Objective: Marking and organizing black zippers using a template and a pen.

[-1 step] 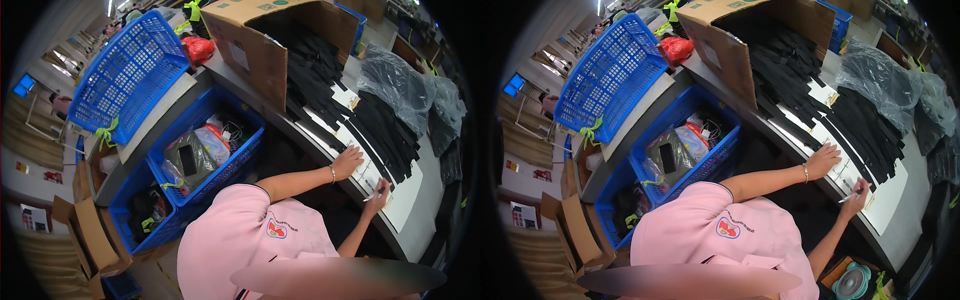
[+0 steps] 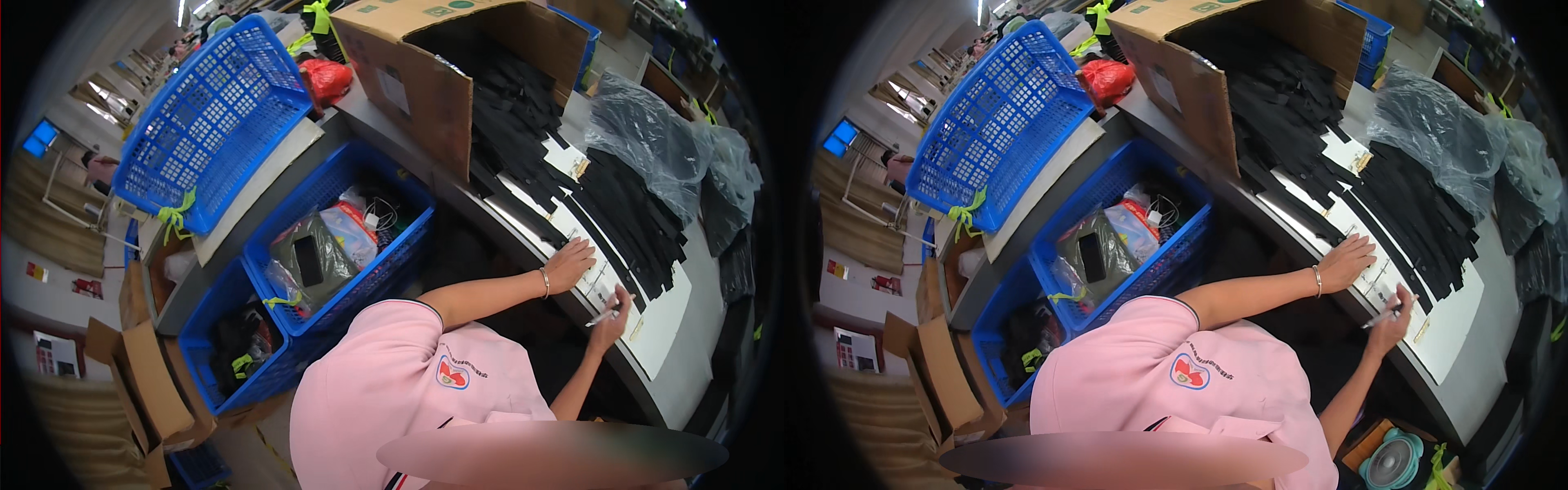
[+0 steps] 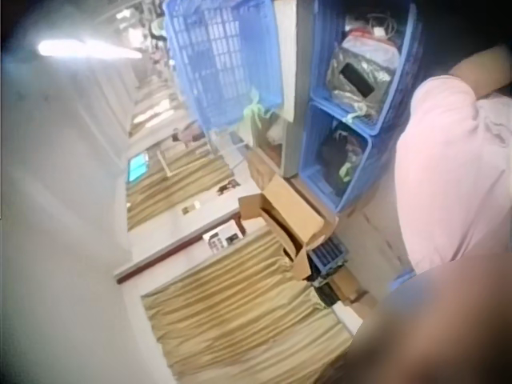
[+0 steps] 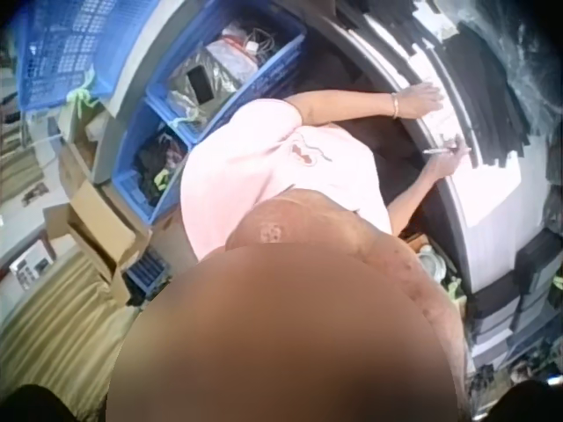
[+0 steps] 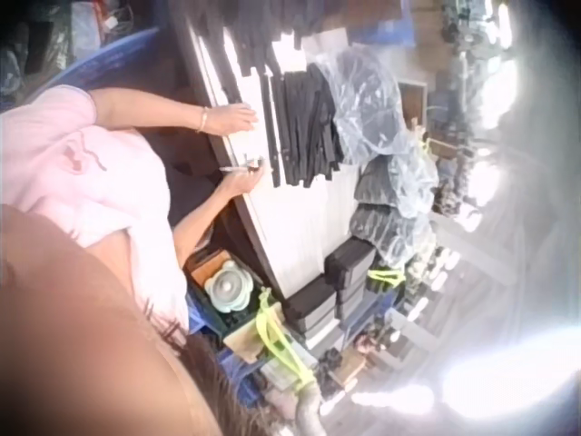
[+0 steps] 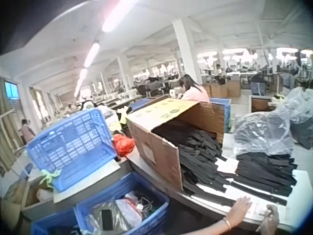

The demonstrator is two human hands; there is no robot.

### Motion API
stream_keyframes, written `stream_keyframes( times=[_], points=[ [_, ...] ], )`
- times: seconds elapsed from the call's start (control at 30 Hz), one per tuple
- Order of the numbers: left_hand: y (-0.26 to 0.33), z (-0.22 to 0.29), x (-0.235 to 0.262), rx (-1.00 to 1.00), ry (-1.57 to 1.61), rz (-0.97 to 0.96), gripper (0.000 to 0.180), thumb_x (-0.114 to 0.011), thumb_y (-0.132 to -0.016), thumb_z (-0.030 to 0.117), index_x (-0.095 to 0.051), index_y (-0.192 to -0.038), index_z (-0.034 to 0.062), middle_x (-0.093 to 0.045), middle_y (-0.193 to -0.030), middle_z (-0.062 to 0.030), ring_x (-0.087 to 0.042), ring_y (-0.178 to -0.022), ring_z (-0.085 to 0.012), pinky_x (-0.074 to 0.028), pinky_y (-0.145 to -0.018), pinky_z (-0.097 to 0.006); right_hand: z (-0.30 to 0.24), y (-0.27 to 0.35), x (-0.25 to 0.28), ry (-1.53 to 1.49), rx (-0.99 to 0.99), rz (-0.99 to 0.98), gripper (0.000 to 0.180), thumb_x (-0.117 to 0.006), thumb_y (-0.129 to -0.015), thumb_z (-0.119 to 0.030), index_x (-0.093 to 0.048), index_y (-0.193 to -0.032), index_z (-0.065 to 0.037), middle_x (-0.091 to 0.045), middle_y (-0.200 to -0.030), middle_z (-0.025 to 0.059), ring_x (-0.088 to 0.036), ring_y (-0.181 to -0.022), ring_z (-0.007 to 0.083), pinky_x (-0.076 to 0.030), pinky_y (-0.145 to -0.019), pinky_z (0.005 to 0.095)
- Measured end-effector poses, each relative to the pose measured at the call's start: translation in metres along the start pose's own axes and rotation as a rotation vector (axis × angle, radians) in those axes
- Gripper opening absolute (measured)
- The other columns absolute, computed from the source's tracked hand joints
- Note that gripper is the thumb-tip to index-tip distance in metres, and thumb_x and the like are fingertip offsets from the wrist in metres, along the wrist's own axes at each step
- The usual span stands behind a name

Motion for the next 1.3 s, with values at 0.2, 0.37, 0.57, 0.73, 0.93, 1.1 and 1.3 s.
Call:
stream_keyframes(
  times=[0.2,0.37,0.57,0.73,0.93,1.1,1.3],
  points=[
    [-0.006,0.002,0.002,-0.091,-0.011,-0.166,0.062,-0.065,-0.086,0.014,-0.047,-0.143,-0.0055,-0.035,-0.158,-0.0219,-0.028,-0.151,-0.0337,-0.028,-0.123,-0.043,-0.033,0.018,-0.043,0.223,0.274,-0.131,0.042,-0.058,-0.095,-0.001,-0.058,-0.136,-0.005,-0.062,-0.14,0.0112,-0.056,-0.131,0.0289,-0.036,-0.111,0.0424],
    [-0.004,0.0,0.007,-0.048,0.123,-0.133,0.066,-0.063,-0.087,0.012,-0.04,-0.147,-0.0055,-0.036,-0.158,-0.0221,-0.03,-0.15,-0.0354,-0.027,-0.123,-0.044,-0.034,0.017,-0.05,0.486,0.367,-0.223,0.05,-0.052,-0.087,0.008,-0.054,-0.135,-0.004,-0.057,-0.145,0.011,-0.047,-0.141,0.0273,-0.028,-0.117,0.0488],
    [-0.002,0.005,0.01,0.08,0.363,-0.086,0.06,-0.061,-0.091,0.013,-0.041,-0.146,-0.0013,-0.044,-0.154,-0.0196,-0.032,-0.149,-0.0365,-0.025,-0.124,-0.047,-0.039,0.019,-0.051,0.47,0.352,-0.244,0.052,-0.054,-0.087,0.007,-0.053,-0.137,-0.005,-0.057,-0.145,0.0109,-0.046,-0.141,0.0279,-0.026,-0.119,0.0505],
    [0.004,0.003,0.016,-0.088,-0.108,-0.127,0.046,-0.061,-0.095,0.019,-0.053,-0.138,0.0023,-0.048,-0.151,-0.0152,-0.035,-0.148,-0.0332,-0.021,-0.125,-0.053,-0.004,0.017,-0.027,0.469,0.298,-0.119,0.047,-0.061,-0.093,-0.003,-0.055,-0.139,-0.006,-0.06,-0.14,0.0148,-0.051,-0.133,0.033,-0.032,-0.115,0.0494],
    [0.01,0.005,0.021,-0.092,-0.092,-0.062,0.043,-0.062,-0.096,0.024,-0.059,-0.133,0.003,-0.055,-0.143,-0.011,-0.039,-0.145,-0.0312,-0.016,-0.125,-0.054,0.068,0.026,0.051,0.588,0.218,0.114,0.043,-0.063,-0.099,-0.016,-0.058,-0.142,-0.009,-0.065,-0.13,0.0172,-0.056,-0.124,0.0365,-0.035,-0.111,0.0485],
    [0.015,0.001,0.011,-0.027,-0.147,-0.08,0.047,-0.059,-0.098,0.03,-0.057,-0.137,0.0032,-0.052,-0.145,-0.0118,-0.038,-0.144,-0.0304,-0.016,-0.124,-0.055,0.082,0.033,0.081,0.595,0.21,0.125,0.04,-0.063,-0.101,-0.017,-0.061,-0.14,-0.01,-0.066,-0.129,0.0153,-0.056,-0.121,0.036,-0.038,-0.108,0.0465],
    [0.005,-0.01,0.025,0.147,-0.166,-0.109,0.05,-0.059,-0.099,0.036,-0.056,-0.138,0.0054,-0.052,-0.144,-0.0135,-0.038,-0.143,-0.0304,-0.016,-0.123,-0.058,0.073,0.034,0.078,0.555,0.184,0.146,0.039,-0.063,-0.102,-0.018,-0.061,-0.139,-0.009,-0.066,-0.128,0.015,-0.057,-0.118,0.0356,-0.04,-0.106,0.0441]
  ],
)
Point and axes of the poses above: each hand's wrist, its own y-axis away from the middle knuckle, its own x-axis out of the back of the hand, z = x × y, the point moved 1 cm from there along -y, towards the middle knuckle
